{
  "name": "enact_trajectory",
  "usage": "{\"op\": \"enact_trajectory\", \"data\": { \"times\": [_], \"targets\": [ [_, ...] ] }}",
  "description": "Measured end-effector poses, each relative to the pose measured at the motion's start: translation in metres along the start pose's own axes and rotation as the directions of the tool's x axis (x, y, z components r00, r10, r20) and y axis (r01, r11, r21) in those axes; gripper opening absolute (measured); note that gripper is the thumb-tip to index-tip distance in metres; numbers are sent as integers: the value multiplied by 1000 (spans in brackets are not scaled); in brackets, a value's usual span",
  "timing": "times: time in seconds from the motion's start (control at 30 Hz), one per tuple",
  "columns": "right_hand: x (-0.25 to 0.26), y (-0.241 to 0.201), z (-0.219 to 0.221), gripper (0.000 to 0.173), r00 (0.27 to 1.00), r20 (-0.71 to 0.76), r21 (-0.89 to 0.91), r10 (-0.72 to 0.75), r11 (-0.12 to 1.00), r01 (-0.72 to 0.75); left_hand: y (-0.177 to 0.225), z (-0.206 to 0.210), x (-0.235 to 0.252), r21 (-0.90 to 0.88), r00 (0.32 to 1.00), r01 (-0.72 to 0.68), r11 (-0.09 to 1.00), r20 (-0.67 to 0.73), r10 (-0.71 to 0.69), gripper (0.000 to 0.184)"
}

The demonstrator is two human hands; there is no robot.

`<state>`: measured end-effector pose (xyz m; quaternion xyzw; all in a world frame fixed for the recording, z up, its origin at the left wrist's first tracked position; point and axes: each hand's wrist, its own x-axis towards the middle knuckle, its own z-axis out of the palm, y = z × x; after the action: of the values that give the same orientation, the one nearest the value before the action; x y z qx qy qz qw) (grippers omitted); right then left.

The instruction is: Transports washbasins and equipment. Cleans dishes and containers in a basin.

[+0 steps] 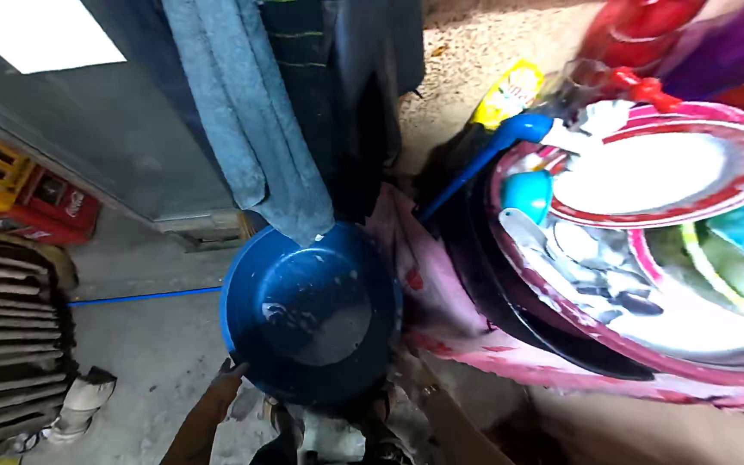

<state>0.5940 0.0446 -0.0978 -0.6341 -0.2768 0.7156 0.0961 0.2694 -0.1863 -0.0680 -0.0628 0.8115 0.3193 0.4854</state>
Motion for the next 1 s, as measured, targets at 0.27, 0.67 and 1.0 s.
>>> {"op": "enact_trajectory", "data": {
  "times": [0.27,0.67,1.0],
  "targets": [
    [-6,33,96,59,909,-235,-170,-345,935,311,-18,-52,48,-502,997,-75,862,-43,62,43],
    [-65,66,363,62,929,42,-547,-368,770,329,-61,-319,-5,-593,763,-609,527,-619,184,21],
    [-175,84,737,51,-96,937,108,336,-16,994,4,-452,-44,-575,568,-777,254,-816,-108,22]
  ]
}}
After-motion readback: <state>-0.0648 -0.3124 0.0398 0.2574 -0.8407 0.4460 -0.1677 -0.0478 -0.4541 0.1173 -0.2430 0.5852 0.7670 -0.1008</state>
